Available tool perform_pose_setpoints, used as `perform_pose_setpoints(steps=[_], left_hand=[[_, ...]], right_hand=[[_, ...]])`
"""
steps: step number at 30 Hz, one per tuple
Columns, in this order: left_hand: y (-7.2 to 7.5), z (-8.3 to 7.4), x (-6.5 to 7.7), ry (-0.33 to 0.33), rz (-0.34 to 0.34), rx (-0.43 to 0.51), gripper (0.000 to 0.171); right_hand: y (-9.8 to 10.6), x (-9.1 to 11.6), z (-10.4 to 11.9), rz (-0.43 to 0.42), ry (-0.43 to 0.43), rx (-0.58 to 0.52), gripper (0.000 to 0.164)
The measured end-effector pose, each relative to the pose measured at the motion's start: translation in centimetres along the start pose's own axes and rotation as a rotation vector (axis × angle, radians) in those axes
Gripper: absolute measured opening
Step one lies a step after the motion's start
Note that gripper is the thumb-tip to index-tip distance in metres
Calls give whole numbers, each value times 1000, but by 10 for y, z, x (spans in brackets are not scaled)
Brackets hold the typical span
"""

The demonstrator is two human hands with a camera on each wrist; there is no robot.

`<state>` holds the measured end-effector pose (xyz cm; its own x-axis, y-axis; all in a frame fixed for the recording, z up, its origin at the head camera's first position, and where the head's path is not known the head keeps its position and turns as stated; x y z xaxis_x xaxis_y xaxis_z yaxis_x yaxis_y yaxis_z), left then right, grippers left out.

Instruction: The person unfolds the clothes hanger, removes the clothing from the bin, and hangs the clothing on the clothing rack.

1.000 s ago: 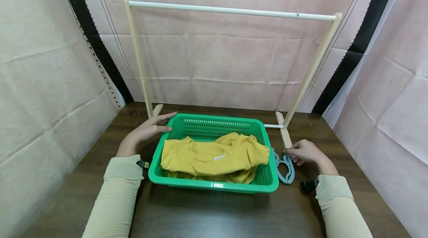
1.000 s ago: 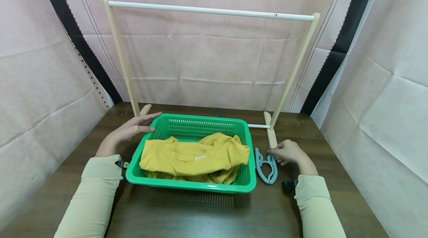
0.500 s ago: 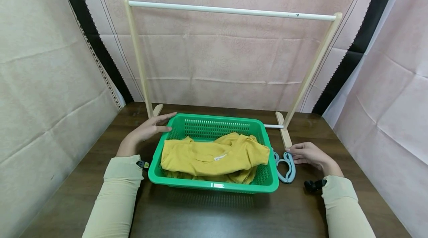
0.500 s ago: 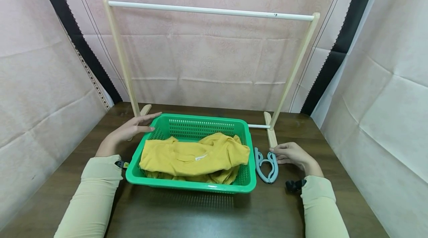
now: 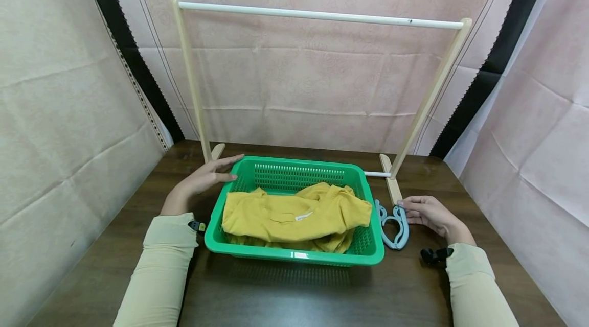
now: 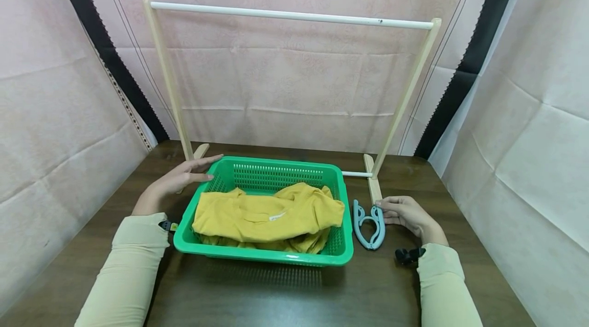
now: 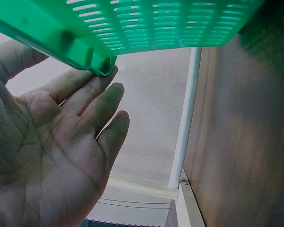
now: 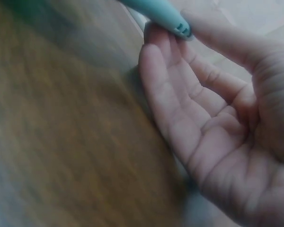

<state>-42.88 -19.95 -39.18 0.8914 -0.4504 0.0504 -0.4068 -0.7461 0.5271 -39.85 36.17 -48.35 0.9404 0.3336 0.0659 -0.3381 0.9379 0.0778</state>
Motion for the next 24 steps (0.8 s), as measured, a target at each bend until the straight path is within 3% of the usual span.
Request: perform_pose_setpoints(steps=[7,15,24], left_hand=[[0,0,2,-4,13,40,66],[0,1,0,-32,11,71,64],[1,4,0,-26,4,55,66]], right_hand=[[0,-1,0,-1,17,-8,17],[4,1,3,-40,38,-17,26],[6,3,7,-61,67,-47,16]])
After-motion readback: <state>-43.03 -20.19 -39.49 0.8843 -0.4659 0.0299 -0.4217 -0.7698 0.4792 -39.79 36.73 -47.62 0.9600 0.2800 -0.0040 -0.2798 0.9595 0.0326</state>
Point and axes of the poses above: each hand's wrist, its own x-axis away from the middle knuckle, its own y-axis out of the back of the hand, z = x × y, the point moved 9 cm from there along -x, towards the middle knuckle, and after that the axes turned 9 degrees about y, right-handed, at the moved point
